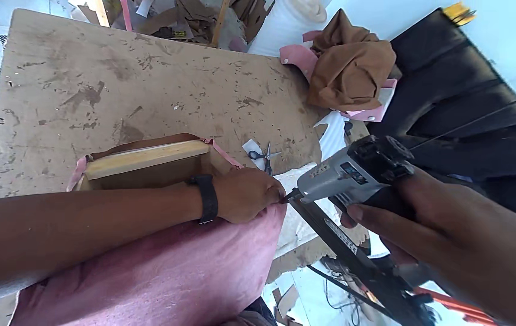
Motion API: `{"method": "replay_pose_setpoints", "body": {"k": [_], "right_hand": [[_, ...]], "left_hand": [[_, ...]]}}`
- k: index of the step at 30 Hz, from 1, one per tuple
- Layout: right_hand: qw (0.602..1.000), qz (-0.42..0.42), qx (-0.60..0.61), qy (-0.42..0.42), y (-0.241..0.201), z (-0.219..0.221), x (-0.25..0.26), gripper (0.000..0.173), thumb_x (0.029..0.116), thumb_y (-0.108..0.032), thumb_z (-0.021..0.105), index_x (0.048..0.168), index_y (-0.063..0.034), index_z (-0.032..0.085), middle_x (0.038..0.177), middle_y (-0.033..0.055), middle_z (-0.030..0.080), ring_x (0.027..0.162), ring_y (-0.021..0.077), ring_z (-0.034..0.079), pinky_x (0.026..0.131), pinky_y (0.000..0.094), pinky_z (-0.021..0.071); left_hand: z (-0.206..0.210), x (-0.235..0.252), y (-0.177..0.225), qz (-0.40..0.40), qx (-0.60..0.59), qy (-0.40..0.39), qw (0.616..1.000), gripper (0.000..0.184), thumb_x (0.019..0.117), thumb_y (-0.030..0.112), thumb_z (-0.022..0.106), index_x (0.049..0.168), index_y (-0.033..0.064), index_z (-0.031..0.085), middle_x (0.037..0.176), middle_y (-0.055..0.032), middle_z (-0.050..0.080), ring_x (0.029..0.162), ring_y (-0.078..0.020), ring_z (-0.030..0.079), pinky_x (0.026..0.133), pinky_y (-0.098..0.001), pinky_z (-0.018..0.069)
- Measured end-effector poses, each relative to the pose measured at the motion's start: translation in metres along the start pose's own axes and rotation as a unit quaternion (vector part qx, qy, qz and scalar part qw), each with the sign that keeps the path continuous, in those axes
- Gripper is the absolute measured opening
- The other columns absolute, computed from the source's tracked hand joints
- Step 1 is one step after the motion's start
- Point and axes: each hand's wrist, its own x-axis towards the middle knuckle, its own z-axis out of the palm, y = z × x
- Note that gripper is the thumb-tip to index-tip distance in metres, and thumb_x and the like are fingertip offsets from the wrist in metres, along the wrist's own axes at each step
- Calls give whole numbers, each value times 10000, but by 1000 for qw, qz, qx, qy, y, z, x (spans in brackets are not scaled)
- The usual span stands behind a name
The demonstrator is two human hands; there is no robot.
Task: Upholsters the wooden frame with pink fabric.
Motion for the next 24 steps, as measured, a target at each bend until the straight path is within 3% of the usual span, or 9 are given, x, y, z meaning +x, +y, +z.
{"method": "replay_pose_setpoints", "body": {"k": [2,5,8,13,16,18,21,23,24], "right_hand": [[1000,10,-27,-10,-11,-3,2,241,972,-509,580,1073,-290,579,648,-62,647,459,113,601,402,331,537],[997,18,-75,-30,-23,-9,5,268,992,-512,592,1024,-248,560,614,-49,624,442,101,582,395,314,526],[992,34,-104,-55,-36,-14,6,271,1012,-484,594,979,-216,573,620,-41,643,454,105,607,402,309,544],[991,27,-102,-83,-46,-17,6,260,1038,-466,552,981,-216,593,683,-55,681,512,94,648,452,287,579],[997,34,-30,-62,-27,-16,1,294,1025,-496,566,1049,-202,576,671,-1,681,514,146,655,465,325,578],[997,18,72,-17,10,-9,-7,293,1018,-484,586,1097,-202,596,690,58,683,508,212,649,465,370,578],[973,-10,222,63,89,17,-14,293,1015,-386,563,1189,-158,625,890,121,746,534,252,651,475,397,564],[961,-21,265,72,129,35,-19,311,1050,-286,534,1290,-92,569,1036,118,750,594,215,675,532,398,587],[957,-25,281,71,141,45,-19,317,1053,-244,527,1312,-62,538,1077,117,740,614,204,680,552,402,595]], "left_hand": [[-1,-1,2,-8,-1,-3,1000,444,1125,382,343,1299,161,686,1309,-39,683,1346,-177,557,1173,-468,410],[0,-1,2,-18,8,3,1000,419,1120,375,356,1265,169,692,1277,-55,675,1217,-194,627,1028,-495,504],[-3,-3,5,-27,7,-1,1000,418,1123,355,357,1275,149,688,1272,-69,681,1199,-203,640,1025,-488,510],[-3,-4,5,-21,6,8,1000,415,1125,343,359,1196,123,703,1127,-72,706,1054,-199,672,925,-469,541],[-5,-9,2,-35,1,29,999,440,1128,371,339,1355,177,662,1248,-41,705,1173,-174,657,1030,-461,517],[-12,-16,0,-43,5,78,996,428,1122,384,358,1366,207,661,1234,-22,715,1154,-169,670,1024,-476,528],[-26,-40,0,-27,100,117,988,494,1065,582,377,1080,211,703,1016,20,677,936,-145,661,821,-475,570],[-2,-48,-36,68,124,185,972,529,956,750,461,917,290,719,779,75,653,676,-51,623,531,-389,540],[0,-54,-44,61,120,162,978,530,909,795,509,1011,337,755,798,112,682,691,11,634,554,-334,559]]}}
